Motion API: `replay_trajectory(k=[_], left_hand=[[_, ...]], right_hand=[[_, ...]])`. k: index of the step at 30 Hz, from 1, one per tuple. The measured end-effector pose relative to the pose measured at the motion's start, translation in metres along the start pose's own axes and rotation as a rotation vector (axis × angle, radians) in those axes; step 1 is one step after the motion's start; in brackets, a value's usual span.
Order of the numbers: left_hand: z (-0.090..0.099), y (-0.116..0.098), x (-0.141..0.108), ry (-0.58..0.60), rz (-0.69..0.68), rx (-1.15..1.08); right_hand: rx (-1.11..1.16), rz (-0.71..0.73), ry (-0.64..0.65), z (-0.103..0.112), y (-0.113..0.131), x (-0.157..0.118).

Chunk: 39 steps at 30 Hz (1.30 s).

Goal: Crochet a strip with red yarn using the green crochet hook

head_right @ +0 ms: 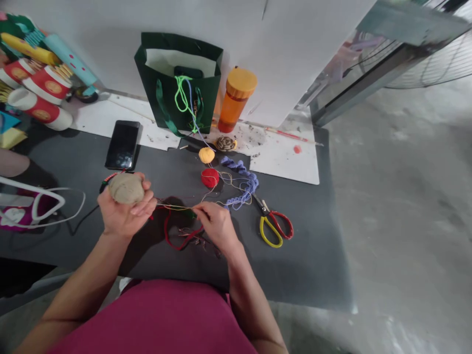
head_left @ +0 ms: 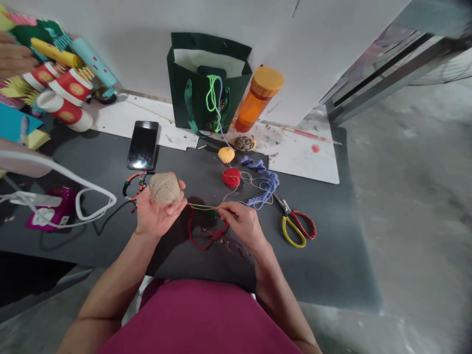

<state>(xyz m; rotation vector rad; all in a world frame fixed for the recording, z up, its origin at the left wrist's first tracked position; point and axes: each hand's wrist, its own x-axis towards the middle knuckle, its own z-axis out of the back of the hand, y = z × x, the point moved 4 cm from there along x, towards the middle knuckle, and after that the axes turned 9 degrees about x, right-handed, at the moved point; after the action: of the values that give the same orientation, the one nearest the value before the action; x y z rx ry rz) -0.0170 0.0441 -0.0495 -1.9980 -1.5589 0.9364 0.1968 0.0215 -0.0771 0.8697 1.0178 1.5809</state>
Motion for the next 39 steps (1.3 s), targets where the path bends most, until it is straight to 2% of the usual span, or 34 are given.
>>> replay_trajectory(k=[3, 6, 9, 12, 15, 17, 19, 21, 24, 27, 30, 32, 35, 37, 39], left_hand=[[0.005, -0.011, 0.002, -0.069, -0.052, -0.094], [0.008, -0.022, 0.002, -0.192, -0.081, -0.181], [0.008, -0.028, 0.002, -0.278, -0.111, -0.229], [0.003, -0.018, 0.003, -0.266, -0.034, -0.241], [-0.001, 0.005, 0.002, -0.202, 0.143, -0.155], [-0.002, 0.02, 0.001, -0.152, 0.253, -0.077], [0.0, 0.033, -0.002, -0.114, 0.316, -0.023], [0.002, 0.04, -0.005, -0.077, 0.324, 0.014], [0.0, 0.043, -0.008, 0.042, 0.322, 0.051], [-0.005, 0.042, -0.01, 0.143, 0.313, 0.034], [-0.005, 0.042, -0.01, 0.151, 0.297, 0.003], [-0.004, 0.044, -0.009, 0.126, 0.294, -0.008], [0.0, 0.047, -0.006, 0.027, 0.357, -0.045], [0.001, 0.046, -0.004, -0.05, 0.408, -0.087], [0.001, 0.044, -0.004, -0.078, 0.439, -0.115]], right_hand=[[-0.093, -0.051, -0.019, 0.019, -0.007, -0.004], [-0.155, -0.085, -0.022, 0.041, -0.013, -0.01], [-0.214, -0.034, -0.058, 0.059, -0.008, -0.016], [-0.214, 0.066, -0.167, 0.068, 0.01, -0.018], [-0.213, 0.155, -0.333, 0.062, 0.032, -0.015], [-0.132, 0.215, -0.4, 0.048, 0.044, -0.012], [0.063, 0.227, -0.272, 0.023, 0.046, -0.006], [0.271, 0.217, -0.062, -0.004, 0.044, 0.0], [0.382, 0.15, 0.074, -0.028, 0.033, 0.005], [0.488, 0.063, 0.121, -0.031, 0.023, 0.006], [0.57, -0.017, 0.078, -0.023, 0.015, 0.006], [0.569, -0.07, 0.004, -0.017, 0.011, 0.006], [0.481, -0.106, -0.124, -0.012, 0.008, 0.007], [0.418, -0.104, -0.17, -0.012, 0.009, 0.007], [0.433, -0.107, -0.184, -0.014, 0.009, 0.007]])
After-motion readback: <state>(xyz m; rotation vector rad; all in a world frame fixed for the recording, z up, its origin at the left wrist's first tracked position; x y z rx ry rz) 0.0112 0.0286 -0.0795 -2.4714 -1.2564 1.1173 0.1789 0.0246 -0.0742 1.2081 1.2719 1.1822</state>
